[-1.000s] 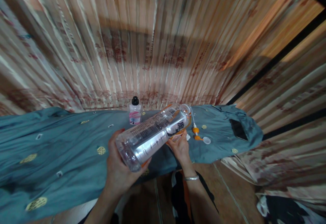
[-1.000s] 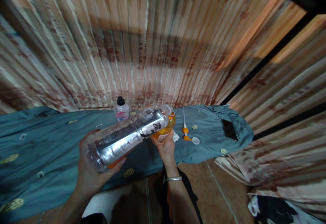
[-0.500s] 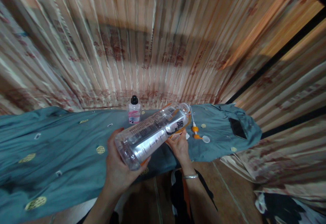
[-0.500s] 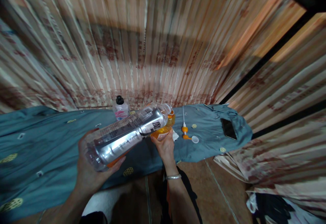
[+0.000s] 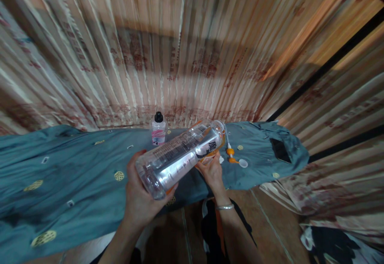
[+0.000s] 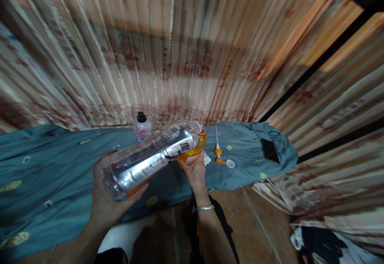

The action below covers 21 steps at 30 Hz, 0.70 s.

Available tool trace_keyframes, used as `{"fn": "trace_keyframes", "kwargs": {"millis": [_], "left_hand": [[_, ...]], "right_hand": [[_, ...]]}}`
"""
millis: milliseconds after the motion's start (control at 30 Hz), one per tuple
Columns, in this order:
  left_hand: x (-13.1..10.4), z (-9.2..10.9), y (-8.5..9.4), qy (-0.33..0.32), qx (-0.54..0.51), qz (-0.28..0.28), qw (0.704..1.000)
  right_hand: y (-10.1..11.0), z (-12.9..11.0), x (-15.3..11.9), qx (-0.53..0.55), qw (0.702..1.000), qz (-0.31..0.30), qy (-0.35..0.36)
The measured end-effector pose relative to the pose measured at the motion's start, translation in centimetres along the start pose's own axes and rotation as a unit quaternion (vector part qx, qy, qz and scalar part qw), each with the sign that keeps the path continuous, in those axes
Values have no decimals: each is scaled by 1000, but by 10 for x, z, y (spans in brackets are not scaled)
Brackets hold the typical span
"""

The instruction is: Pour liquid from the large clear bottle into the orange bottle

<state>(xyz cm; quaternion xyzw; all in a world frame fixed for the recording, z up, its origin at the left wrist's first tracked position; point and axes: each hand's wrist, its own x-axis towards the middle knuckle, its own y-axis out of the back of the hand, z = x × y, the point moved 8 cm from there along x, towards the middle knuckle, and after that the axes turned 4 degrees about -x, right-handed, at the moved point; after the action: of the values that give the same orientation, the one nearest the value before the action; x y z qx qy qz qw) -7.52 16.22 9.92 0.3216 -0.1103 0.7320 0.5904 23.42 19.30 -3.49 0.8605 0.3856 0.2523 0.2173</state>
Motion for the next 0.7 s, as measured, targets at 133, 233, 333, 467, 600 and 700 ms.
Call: {"fn": "trace_keyframes", "kwargs": {"millis": [133, 233, 333, 467, 600, 700], "left_hand": [[-1, 0, 1, -4, 3, 6, 1000], [-1, 1, 1, -14, 11, 8, 1000], [0, 5, 1, -28, 18, 7, 999], [1, 5, 0, -23, 11, 2, 1000], [1, 5, 0, -29, 20, 6, 999], [1, 5, 1, -28, 15, 9, 999]], "right_hand": [[0, 2, 0, 19, 999, -2, -37], [0, 0, 0, 20, 999, -8, -41], [1, 0, -1, 21, 999, -6, -42], [1, -1, -1, 22, 999, -7, -41], [1, -1, -1, 26, 999, -7, -44], [3, -3, -1, 34, 999, -8, -43]]}}
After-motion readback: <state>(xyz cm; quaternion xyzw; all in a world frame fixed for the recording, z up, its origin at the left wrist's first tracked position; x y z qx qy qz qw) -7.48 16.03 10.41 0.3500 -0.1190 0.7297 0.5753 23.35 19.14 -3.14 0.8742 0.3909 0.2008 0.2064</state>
